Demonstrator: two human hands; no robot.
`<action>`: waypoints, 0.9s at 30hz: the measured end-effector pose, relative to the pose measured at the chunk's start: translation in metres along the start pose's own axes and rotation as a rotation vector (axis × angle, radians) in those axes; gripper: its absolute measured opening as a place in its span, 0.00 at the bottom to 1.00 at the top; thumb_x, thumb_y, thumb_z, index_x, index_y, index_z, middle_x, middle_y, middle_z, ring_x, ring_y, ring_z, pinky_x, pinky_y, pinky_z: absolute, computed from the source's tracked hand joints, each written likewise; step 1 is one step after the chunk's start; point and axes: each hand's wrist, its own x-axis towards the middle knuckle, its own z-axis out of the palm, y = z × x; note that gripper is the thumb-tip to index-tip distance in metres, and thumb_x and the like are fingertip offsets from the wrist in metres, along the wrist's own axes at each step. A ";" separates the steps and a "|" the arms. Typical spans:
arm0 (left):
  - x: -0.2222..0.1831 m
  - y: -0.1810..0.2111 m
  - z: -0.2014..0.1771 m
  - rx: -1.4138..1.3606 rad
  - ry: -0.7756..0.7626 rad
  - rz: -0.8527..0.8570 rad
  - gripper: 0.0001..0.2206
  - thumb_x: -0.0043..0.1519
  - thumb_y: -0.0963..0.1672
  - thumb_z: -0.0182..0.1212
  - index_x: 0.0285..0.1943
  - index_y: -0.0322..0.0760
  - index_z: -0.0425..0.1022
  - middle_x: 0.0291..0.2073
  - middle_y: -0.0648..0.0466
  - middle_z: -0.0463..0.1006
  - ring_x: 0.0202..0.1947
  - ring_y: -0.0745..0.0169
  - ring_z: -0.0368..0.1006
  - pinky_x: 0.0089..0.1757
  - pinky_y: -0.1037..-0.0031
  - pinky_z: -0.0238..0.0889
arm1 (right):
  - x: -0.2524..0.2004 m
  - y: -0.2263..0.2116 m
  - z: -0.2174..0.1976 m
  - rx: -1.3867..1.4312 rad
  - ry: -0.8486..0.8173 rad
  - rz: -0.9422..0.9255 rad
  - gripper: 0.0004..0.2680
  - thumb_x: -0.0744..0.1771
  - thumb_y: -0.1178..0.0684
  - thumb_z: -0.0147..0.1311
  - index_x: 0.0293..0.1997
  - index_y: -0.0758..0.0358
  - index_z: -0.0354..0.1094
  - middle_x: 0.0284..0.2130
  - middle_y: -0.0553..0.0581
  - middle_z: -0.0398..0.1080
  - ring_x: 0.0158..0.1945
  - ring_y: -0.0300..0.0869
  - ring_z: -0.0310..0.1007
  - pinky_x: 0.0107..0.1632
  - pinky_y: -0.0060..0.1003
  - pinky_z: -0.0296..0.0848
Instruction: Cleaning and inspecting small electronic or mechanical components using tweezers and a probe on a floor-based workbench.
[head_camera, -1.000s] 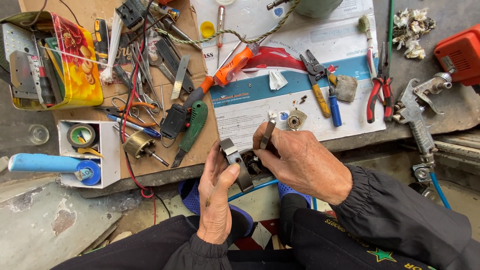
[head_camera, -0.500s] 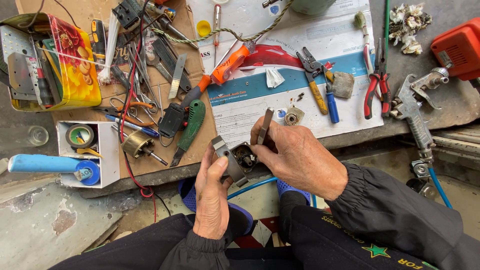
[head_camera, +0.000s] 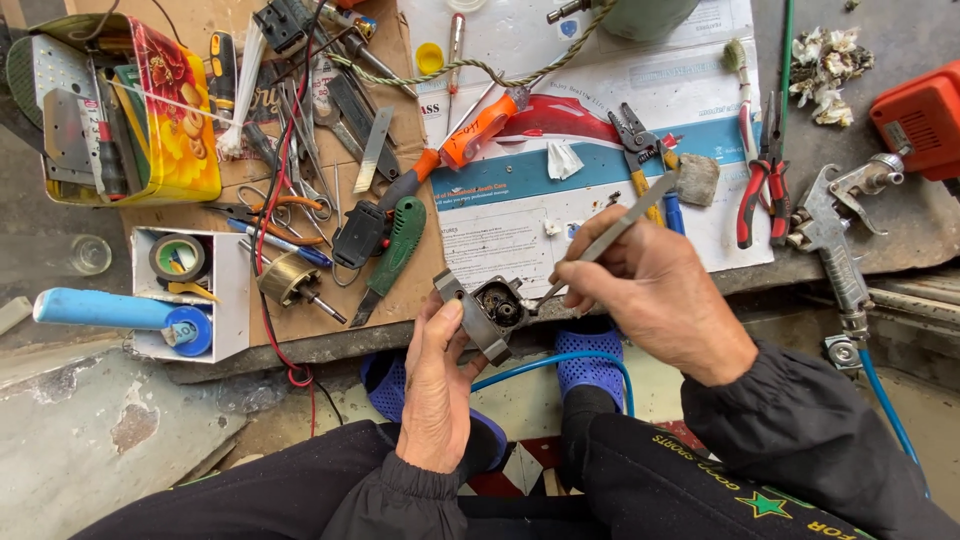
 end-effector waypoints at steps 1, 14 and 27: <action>0.000 -0.001 0.000 -0.007 -0.013 0.003 0.29 0.62 0.48 0.56 0.75 0.39 0.69 0.62 0.45 0.73 0.58 0.52 0.66 0.57 0.55 0.59 | -0.001 0.003 -0.003 0.101 0.032 -0.003 0.07 0.67 0.66 0.62 0.48 0.70 0.72 0.34 0.62 0.81 0.31 0.43 0.82 0.36 0.32 0.80; -0.008 0.007 0.008 -0.057 0.004 -0.032 0.29 0.61 0.48 0.56 0.76 0.42 0.69 0.62 0.46 0.71 0.59 0.53 0.65 0.57 0.57 0.59 | 0.006 0.037 -0.026 0.518 0.165 0.213 0.06 0.69 0.63 0.59 0.50 0.70 0.70 0.37 0.64 0.75 0.34 0.47 0.77 0.42 0.37 0.76; 0.030 -0.015 -0.006 -0.086 0.099 -0.113 0.27 0.66 0.49 0.50 0.76 0.38 0.66 0.63 0.39 0.68 0.61 0.43 0.62 0.55 0.50 0.52 | -0.003 0.027 -0.119 0.501 0.648 -0.287 0.09 0.70 0.65 0.58 0.54 0.69 0.65 0.40 0.65 0.75 0.36 0.48 0.79 0.42 0.37 0.79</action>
